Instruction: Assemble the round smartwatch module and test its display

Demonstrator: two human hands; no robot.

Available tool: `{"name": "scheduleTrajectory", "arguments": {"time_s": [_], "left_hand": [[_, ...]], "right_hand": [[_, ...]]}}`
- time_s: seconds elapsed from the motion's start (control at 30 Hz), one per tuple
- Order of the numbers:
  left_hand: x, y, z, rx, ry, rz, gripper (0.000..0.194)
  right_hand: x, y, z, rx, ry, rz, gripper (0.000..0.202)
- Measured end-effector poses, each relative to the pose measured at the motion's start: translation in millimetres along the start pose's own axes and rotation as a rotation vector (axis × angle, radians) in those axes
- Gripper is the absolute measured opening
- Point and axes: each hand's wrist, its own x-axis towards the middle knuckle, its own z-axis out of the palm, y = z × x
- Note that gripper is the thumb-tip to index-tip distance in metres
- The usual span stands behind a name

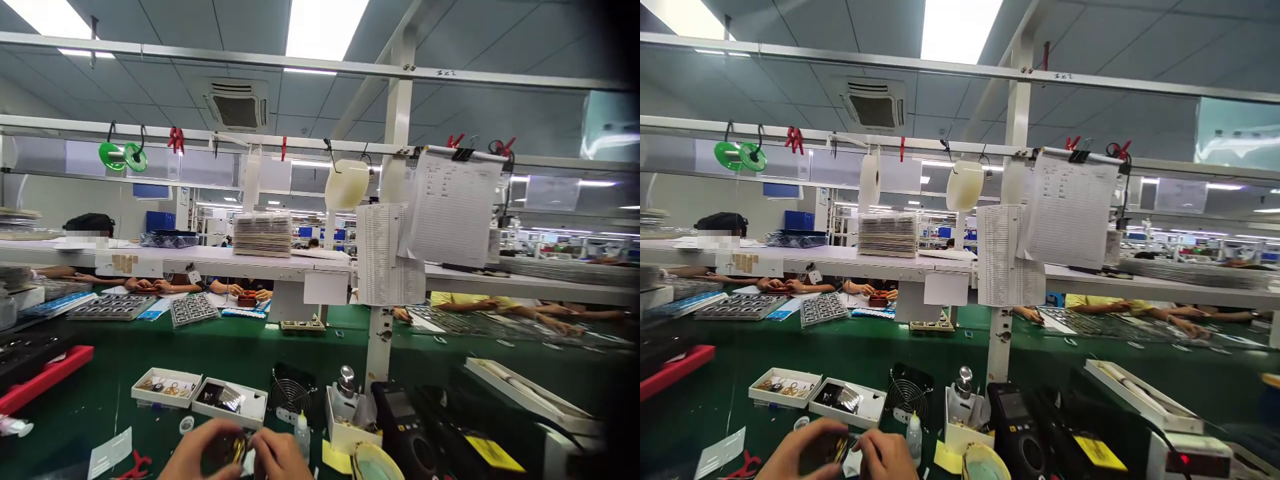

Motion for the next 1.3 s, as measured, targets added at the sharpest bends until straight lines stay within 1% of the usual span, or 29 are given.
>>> {"name": "scheduleTrajectory", "arguments": {"time_s": [0.03,0.1,0.13,0.2,0.27,0.33,0.4,0.47,0.53,0.63,0.77,1.0,1.1,1.17,1.3], "left_hand": [[12.2,3.2,-2.9,0.019,-0.064,0.083,0.047],[34.9,4.8,-4.3,0.046,-0.122,0.231,0.047],[44.0,3.0,-3.1,0.056,-0.129,0.286,0.046],[55.4,-4.3,1.4,0.068,-0.089,0.344,0.043],[56.3,-12.5,5.3,0.099,-0.068,0.390,0.040],[49.3,-17.1,6.0,0.142,-0.073,0.446,0.038],[41.3,-17.3,3.9,0.178,-0.052,0.488,0.038],[38.3,-16.6,1.7,0.209,-0.025,0.539,0.041],[40.7,-18.6,1.3,0.207,-0.028,0.589,0.042],[45.4,-25.6,3.6,0.215,-0.053,0.577,0.044],[44.2,-31.0,5.7,0.205,-0.112,0.551,0.050],[41.5,-23.7,4.5,0.122,-0.188,0.484,0.053],[40.9,-20.8,4.5,0.076,-0.215,0.424,0.056],[40.1,-19.0,4.4,0.047,-0.235,0.379,0.053],[39.0,-16.4,3.5,-0.013,-0.284,0.321,0.041]], "right_hand": [[0.7,1.8,0.3,0.029,0.006,0.010,0.066],[2.5,6.2,0.9,0.075,0.015,0.030,0.069],[3.5,8.2,1.0,0.090,0.017,0.039,0.072],[5.2,10.1,0.7,0.111,0.021,0.060,0.076],[5.3,7.1,0.1,0.139,0.006,0.084,0.076],[3.5,-1.7,0.0,0.195,-0.026,0.112,0.076],[1.0,-13.2,0.6,0.274,-0.055,0.139,0.079],[-0.4,-22.5,1.1,0.339,-0.055,0.174,0.070],[-0.7,-27.0,1.1,0.388,-0.067,0.198,0.062],[-0.3,-27.2,-0.5,0.431,-0.086,0.213,0.058],[1.0,-24.1,-4.9,0.449,-0.101,0.232,0.050],[2.7,-19.5,-10.2,0.463,-0.132,0.270,0.045],[1.9,-17.7,-10.1,0.477,-0.140,0.279,0.045],[2.1,-16.5,-10.1,0.489,-0.136,0.286,0.044],[4.2,-16.9,-11.4,0.515,-0.126,0.305,0.043]]}}
